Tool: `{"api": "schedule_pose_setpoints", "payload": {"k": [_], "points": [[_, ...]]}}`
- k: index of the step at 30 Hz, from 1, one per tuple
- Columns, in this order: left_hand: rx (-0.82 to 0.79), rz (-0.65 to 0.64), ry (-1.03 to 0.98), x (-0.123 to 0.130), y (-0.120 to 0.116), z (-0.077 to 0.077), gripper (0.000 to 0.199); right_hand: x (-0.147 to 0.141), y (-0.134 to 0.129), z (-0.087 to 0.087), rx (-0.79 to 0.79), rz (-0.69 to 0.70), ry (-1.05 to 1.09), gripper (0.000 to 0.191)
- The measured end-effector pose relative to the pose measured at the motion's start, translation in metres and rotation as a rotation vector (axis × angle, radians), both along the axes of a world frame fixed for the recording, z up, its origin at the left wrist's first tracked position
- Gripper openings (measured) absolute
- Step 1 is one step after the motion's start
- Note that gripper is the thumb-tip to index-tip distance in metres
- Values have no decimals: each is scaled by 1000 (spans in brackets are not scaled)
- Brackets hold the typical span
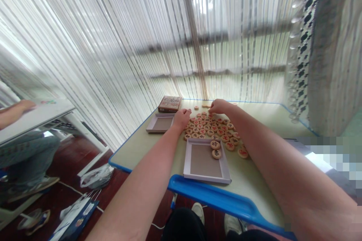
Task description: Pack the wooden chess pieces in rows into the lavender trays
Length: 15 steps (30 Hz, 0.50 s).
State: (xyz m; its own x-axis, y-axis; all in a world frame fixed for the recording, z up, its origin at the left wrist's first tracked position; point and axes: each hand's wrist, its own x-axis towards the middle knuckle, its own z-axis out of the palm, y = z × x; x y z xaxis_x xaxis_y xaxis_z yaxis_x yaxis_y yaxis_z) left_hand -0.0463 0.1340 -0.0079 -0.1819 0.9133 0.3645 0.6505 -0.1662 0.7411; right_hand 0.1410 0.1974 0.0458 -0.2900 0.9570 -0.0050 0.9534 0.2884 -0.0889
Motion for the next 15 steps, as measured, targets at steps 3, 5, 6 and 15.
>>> {"api": "schedule_pose_setpoints", "payload": {"k": [3,5,6,15], "points": [[-6,-7,15,0,0,0,41,-1,0,1,-43,-21,12,32],[-7,-8,21,0,0,-1,41,-1,1,0,-55,-23,51,35],[-8,-9,20,0,0,-1,40,-1,2,-1,-47,-15,85,37],[-4,-9,58,-1,-1,-1,39,2,1,-1,-81,102,204,33]]}}
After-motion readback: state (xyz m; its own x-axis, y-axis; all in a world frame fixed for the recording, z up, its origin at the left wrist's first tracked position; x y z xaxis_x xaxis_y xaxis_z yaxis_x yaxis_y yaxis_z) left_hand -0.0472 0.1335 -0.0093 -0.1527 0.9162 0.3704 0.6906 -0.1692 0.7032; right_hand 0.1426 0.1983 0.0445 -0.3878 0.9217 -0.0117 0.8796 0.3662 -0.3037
